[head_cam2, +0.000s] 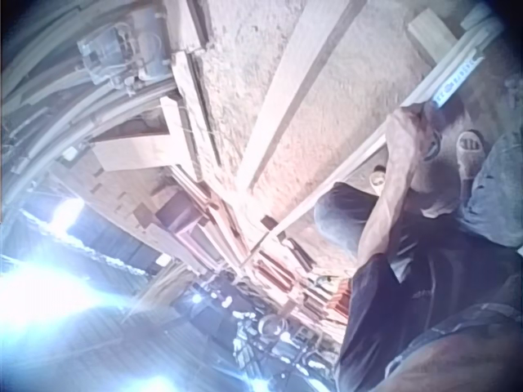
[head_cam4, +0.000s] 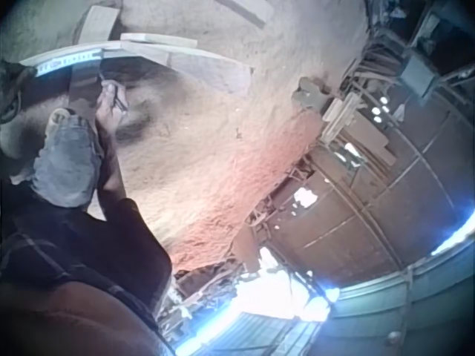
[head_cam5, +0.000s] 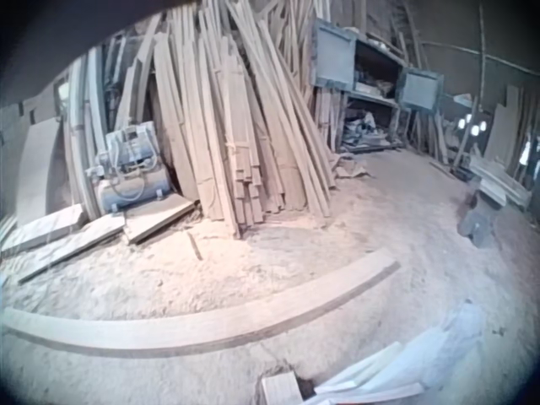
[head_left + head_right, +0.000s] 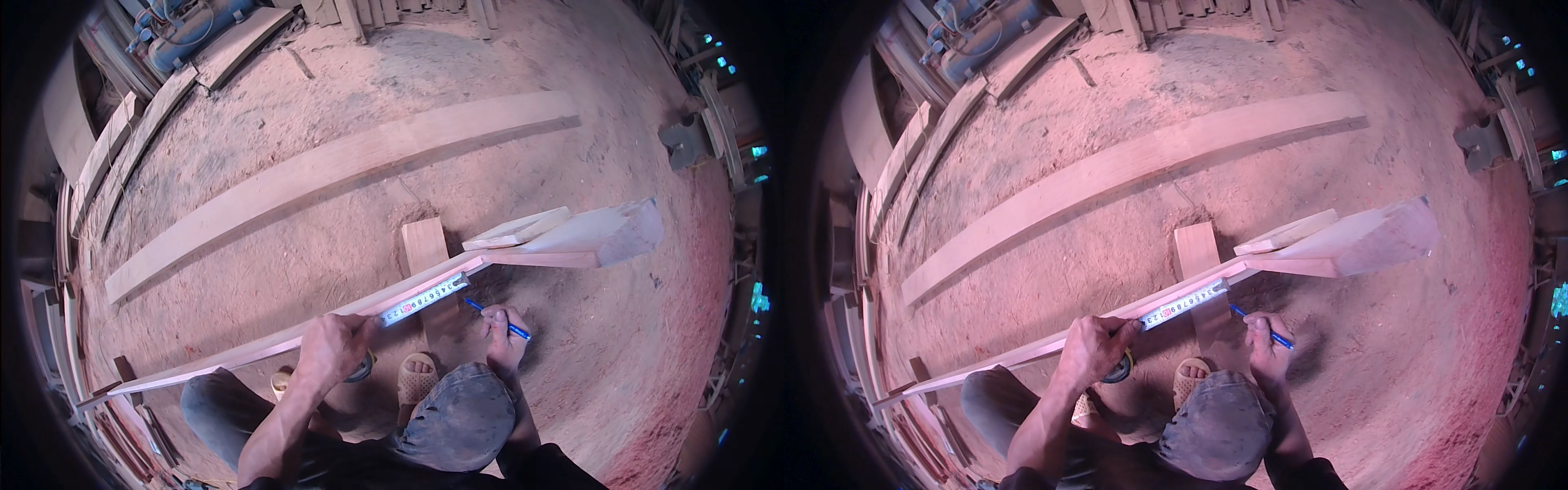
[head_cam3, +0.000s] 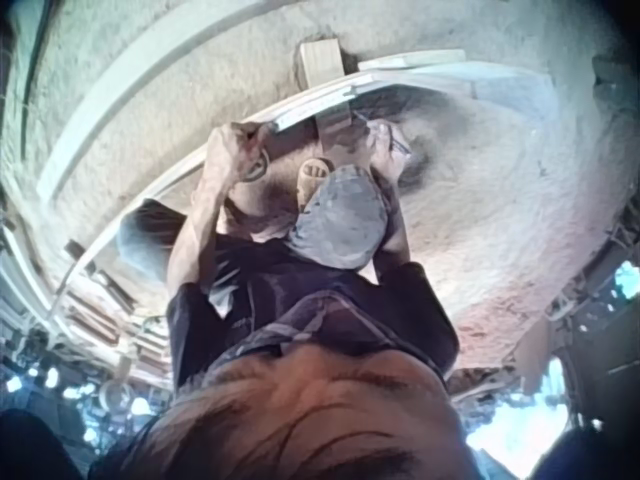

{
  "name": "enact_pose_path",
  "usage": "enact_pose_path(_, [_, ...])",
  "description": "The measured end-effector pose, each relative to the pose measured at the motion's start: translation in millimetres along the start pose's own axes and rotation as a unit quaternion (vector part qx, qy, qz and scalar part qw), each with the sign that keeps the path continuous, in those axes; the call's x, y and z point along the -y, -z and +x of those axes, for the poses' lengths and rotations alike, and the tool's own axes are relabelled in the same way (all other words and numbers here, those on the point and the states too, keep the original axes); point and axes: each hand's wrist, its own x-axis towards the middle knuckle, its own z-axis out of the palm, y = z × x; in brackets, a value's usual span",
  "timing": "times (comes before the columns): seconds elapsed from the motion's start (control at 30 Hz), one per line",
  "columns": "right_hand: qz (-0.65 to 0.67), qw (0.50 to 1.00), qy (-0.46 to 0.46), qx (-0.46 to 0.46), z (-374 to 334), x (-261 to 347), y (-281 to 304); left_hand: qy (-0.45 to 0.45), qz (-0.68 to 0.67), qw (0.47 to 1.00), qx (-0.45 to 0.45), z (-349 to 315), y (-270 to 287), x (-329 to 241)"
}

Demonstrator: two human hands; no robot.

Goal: The person measures a long wooden plank with a tape measure and marks it with a pen. Then the person uses an orbital sander to smooth the plank's surface. The person continues to measure and mark the plank at different points.

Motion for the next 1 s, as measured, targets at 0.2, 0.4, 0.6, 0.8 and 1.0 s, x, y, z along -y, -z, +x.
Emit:
enact_pose_path(0.2, [0.012,1.000,0.000,-0.007,1.0,-2.1,1.4,0.012,-0.004,1.000,0.010,0.0,2.4,-2.5])
enact_pose_path(0.4, [0.015,1.000,0.010,-0.003,2.2,-2.2,4.7,0.016,-0.013,1.000,0.012,-1.3,3.5,-4.7])
enact_pose_path(0.6, [0.025,0.999,0.019,-0.008,4.4,-3.9,4.2,0.003,-0.011,1.000,0.011,-0.7,3.6,-3.8])
enact_pose_path(0.8, [0.021,0.999,0.024,-0.016,5.9,-3.9,6.0,0.007,-0.012,1.000,0.006,-1.1,3.4,-3.2])
enact_pose_path(1.0, [0.017,0.999,0.016,-0.022,6.2,-4.7,6.7,0.008,-0.008,1.000,0.007,-1.0,2.9,-2.5])
